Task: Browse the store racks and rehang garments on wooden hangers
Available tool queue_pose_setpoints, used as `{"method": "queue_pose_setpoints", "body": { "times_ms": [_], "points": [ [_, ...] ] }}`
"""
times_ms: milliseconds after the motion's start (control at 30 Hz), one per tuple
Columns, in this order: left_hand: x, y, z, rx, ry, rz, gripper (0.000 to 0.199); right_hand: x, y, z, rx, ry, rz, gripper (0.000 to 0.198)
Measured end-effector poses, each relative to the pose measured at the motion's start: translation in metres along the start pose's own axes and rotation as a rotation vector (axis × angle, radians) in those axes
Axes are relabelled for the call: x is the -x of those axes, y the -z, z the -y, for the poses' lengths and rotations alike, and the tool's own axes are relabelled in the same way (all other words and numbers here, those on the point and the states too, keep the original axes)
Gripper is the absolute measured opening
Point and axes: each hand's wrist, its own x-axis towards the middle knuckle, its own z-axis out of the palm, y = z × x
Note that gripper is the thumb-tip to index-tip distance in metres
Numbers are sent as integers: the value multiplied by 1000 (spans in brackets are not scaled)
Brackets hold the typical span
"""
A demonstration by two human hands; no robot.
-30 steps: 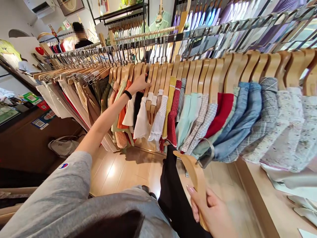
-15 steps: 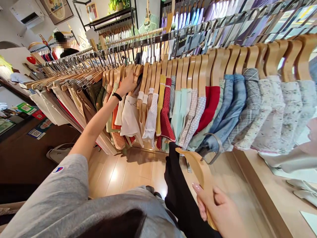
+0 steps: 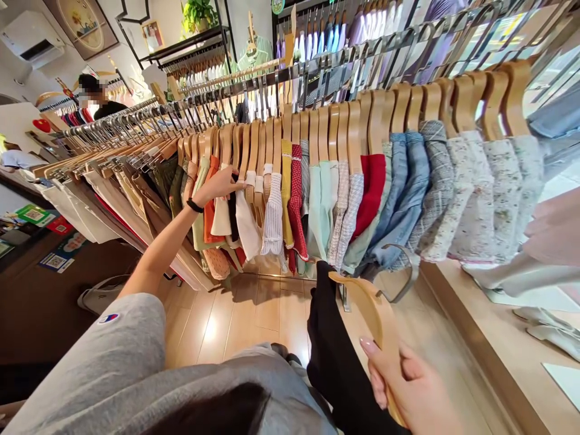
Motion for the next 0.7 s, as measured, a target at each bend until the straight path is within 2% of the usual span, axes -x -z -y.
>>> {"method": "queue_pose_setpoints", "body": {
  "times_ms": [100, 233, 300, 433, 567, 700],
  "points": [
    [2, -4, -6, 72, 43, -37, 31, -1, 2, -7, -24, 8, 9, 62],
    [1, -7, -4, -88, 30, -217, 27, -1, 5, -14, -34, 12, -1, 60],
    [-2, -7, -1, -157, 14, -266, 21, -1, 7, -16, -32, 38, 6, 58],
    [-10, -4, 0, -215, 9, -282, 4, -3, 9, -20, -23, 43, 37, 61],
    [-16, -7, -6, -243, 34, -329, 7, -3, 9, -23, -11, 40, 24, 65],
    [-17, -22, -10, -246, 28, -354, 24, 0, 9, -20, -33, 21, -13, 65]
  ]
}}
